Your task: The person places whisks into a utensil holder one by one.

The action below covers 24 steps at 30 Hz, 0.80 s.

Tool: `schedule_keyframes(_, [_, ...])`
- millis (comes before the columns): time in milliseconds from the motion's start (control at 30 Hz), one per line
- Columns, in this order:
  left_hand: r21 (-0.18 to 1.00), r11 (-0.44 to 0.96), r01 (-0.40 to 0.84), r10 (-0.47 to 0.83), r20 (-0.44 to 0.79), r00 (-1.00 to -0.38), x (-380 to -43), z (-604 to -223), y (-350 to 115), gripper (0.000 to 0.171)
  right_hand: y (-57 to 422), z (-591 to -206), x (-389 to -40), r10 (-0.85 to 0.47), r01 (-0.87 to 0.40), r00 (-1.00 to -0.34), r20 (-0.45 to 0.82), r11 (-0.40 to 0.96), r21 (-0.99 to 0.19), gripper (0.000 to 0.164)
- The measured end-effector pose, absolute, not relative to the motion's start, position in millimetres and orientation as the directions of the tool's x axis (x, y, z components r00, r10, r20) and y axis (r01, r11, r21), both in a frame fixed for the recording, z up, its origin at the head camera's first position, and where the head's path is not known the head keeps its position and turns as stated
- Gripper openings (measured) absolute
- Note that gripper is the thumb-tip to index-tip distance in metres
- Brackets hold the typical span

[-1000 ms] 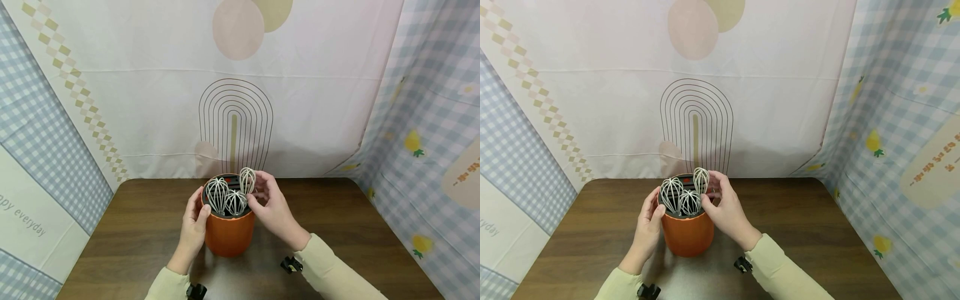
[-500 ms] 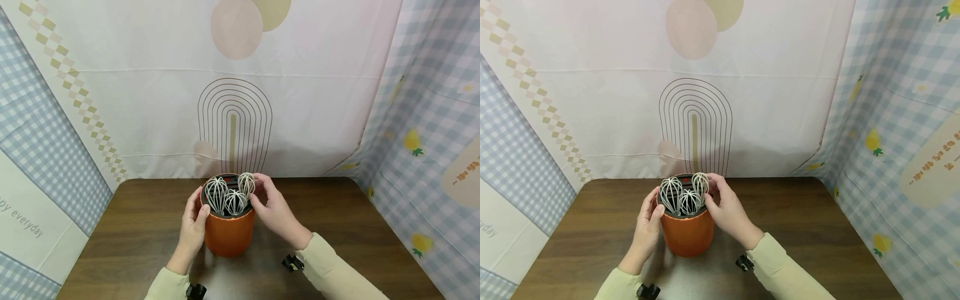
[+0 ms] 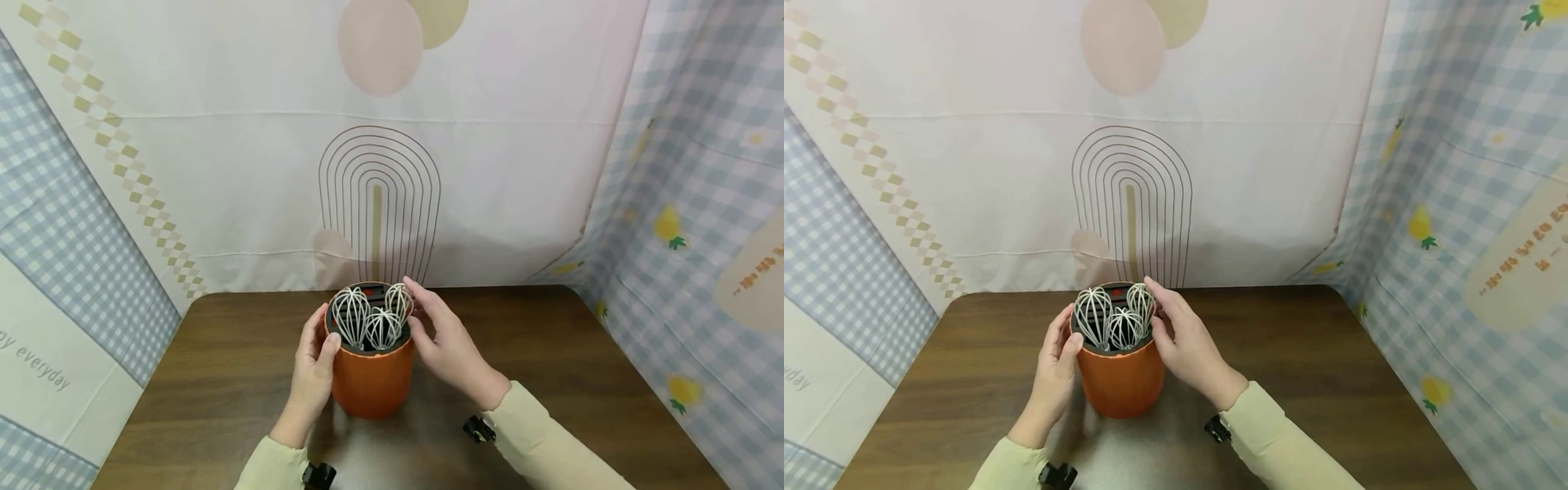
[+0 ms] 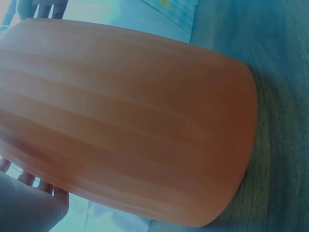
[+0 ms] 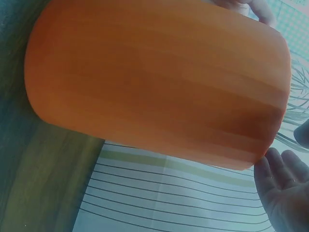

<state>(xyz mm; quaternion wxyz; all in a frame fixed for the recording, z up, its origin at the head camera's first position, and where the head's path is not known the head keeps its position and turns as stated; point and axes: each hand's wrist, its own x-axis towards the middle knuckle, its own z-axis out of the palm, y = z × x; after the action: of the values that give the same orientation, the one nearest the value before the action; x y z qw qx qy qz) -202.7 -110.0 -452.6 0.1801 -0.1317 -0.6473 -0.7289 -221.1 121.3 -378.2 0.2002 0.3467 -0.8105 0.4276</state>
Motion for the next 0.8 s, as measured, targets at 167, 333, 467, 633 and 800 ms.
schedule_keyframes(167, [0.897,-0.101,0.43,-0.099,0.421,-0.902,-201.4,-453.7,-110.3,0.05,122.2,-379.8,-221.8,-0.424,-0.778,-0.623,0.658,0.424,-0.463,0.058])
schedule_keyframes(333, [0.898,-0.105,0.427,-0.1,0.418,-0.903,-201.0,-454.4,-110.2,0.05,123.0,-383.2,-221.9,-0.437,-0.786,-0.609,0.662,0.445,-0.429,0.053])
schedule_keyframes(467, [0.901,-0.085,0.425,-0.087,0.418,-0.904,-200.1,-451.4,-111.6,0.05,125.7,-385.3,-223.0,-0.432,-0.79,-0.606,0.668,0.424,-0.443,0.05])
schedule_keyframes(633, [0.913,0.111,0.392,-0.021,0.396,-0.918,-188.8,-437.1,-118.8,0.052,136.1,-396.6,-220.1,-0.396,-0.754,-0.64,0.659,0.487,-0.44,0.051])
schedule_keyframes(800, [0.75,0.523,0.404,0.099,0.418,-0.903,-178.9,-445.9,-132.4,0.064,151.1,-409.8,-213.4,-0.373,-0.681,-0.692,0.618,0.621,-0.388,0.055])
